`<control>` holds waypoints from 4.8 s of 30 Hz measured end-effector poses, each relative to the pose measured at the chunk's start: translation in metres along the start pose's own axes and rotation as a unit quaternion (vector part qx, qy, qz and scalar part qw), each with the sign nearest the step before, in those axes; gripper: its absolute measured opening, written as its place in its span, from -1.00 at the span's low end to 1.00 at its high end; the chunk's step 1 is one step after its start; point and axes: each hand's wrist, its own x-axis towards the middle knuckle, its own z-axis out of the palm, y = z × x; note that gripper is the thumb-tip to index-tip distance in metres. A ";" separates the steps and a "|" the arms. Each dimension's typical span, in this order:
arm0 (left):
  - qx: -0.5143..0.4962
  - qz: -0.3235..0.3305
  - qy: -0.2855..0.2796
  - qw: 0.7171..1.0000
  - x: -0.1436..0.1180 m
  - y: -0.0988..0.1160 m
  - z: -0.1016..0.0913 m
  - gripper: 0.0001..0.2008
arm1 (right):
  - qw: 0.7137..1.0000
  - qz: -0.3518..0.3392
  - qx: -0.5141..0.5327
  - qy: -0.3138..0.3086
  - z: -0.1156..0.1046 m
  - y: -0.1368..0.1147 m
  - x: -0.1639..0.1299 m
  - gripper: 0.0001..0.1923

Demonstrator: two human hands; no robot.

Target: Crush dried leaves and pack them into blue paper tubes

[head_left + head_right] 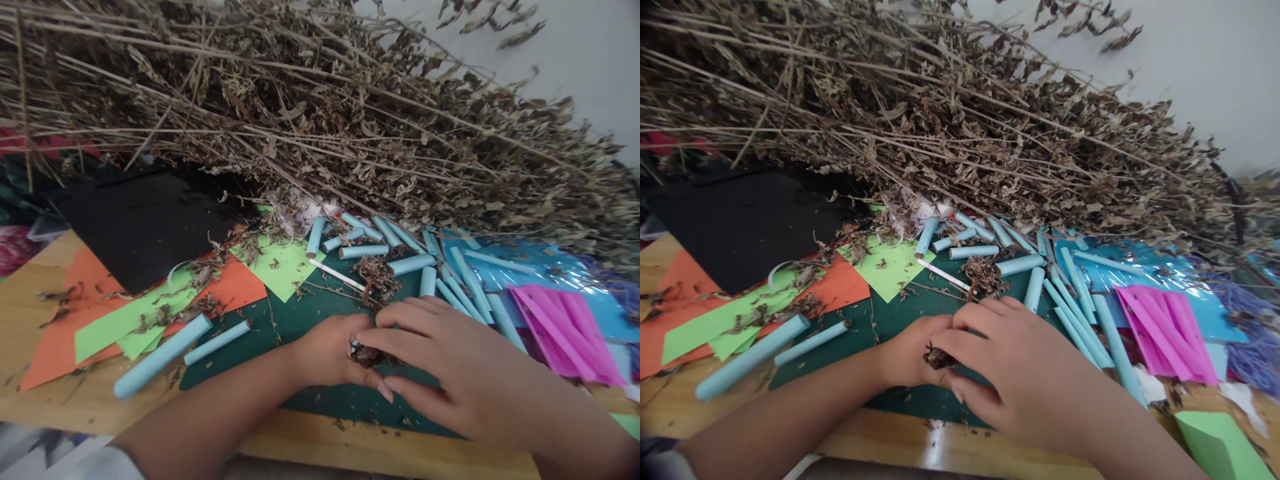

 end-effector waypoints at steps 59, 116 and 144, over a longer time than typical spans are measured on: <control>0.018 0.032 -0.005 0.999 0.002 -0.007 0.003 -0.64 | 0.997 -0.024 -0.015 0.068 0.023 0.002 -0.001 -0.84; 0.008 0.040 0.011 0.999 0.000 -0.003 0.003 -0.70 | 0.962 -0.020 0.002 0.273 0.051 0.001 -0.006 -0.93; 0.008 0.011 0.010 1.000 -0.001 0.000 0.002 -0.71 | 0.997 -0.030 -0.069 -0.003 -0.031 0.011 0.004 -0.77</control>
